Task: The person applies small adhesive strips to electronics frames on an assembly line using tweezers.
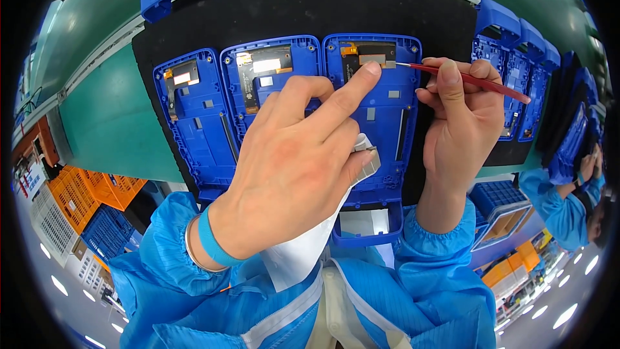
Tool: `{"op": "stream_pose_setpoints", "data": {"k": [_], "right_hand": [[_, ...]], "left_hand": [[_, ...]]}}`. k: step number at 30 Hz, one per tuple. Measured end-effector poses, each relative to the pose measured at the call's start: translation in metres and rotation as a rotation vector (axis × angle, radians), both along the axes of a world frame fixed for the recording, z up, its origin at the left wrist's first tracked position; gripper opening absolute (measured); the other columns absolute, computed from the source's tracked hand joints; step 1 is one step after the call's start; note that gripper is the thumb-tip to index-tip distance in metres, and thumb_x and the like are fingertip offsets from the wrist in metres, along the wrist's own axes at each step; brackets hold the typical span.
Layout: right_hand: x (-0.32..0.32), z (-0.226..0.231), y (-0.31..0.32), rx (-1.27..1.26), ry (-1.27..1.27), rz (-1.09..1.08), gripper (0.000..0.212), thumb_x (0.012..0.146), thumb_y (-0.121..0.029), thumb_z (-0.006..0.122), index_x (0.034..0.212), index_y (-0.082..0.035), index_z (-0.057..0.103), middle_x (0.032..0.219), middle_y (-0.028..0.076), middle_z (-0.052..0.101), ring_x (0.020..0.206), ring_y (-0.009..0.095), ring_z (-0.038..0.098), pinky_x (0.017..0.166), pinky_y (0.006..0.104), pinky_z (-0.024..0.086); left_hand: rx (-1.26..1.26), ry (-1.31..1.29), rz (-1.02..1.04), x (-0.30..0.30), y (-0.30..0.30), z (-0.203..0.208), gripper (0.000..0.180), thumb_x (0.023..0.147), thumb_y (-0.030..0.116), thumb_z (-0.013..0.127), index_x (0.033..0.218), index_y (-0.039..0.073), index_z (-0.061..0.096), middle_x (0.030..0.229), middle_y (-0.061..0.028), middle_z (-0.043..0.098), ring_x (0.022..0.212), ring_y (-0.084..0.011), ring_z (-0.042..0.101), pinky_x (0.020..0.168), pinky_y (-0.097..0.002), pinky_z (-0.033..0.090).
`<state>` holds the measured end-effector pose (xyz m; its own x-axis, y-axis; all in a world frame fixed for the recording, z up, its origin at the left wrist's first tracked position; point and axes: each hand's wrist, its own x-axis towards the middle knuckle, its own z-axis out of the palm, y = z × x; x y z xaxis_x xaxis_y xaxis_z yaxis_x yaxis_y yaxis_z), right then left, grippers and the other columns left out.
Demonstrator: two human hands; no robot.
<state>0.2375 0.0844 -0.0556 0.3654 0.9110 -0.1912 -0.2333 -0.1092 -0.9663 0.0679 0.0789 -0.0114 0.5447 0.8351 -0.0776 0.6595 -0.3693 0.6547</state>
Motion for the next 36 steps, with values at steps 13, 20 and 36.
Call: {"op": "stream_pose_setpoints", "data": {"k": [13,20,36], "right_hand": [[0.001,0.001,-0.001,-0.003,-0.069,0.006,0.025,0.082,-0.007,0.060,0.096,-0.003,0.040,0.084,0.015,0.061,0.068,0.012,0.059,0.057,0.0213,0.052],[0.011,0.023,-0.018,0.199,0.033,0.000,0.016,0.088,-0.006,0.048,0.102,-0.003,0.041,0.095,0.022,0.057,0.072,0.016,0.059,0.066,0.0276,0.052],[-0.026,0.072,-0.034,-0.007,-0.093,0.293,0.026,0.081,-0.003,0.057,0.096,-0.003,0.036,0.086,0.022,0.060,0.061,0.016,0.056,0.062,0.0231,0.047]], "left_hand": [[0.077,0.091,-0.069,0.005,0.005,-0.001,0.020,0.063,0.012,0.070,0.064,0.003,0.053,0.125,-0.0033,0.048,0.083,-0.0245,0.047,0.073,-0.0330,0.043],[-0.070,-0.172,0.043,-0.009,0.010,0.010,0.017,0.067,0.014,0.071,0.074,0.004,0.060,0.108,-0.0087,0.059,0.084,-0.0220,0.054,0.069,-0.0289,0.044],[-0.894,-0.469,0.433,-0.042,-0.004,0.035,0.028,0.068,0.026,0.073,0.081,0.003,0.063,0.068,-0.0049,0.063,0.060,-0.0128,0.062,0.053,-0.0216,0.047]]}}
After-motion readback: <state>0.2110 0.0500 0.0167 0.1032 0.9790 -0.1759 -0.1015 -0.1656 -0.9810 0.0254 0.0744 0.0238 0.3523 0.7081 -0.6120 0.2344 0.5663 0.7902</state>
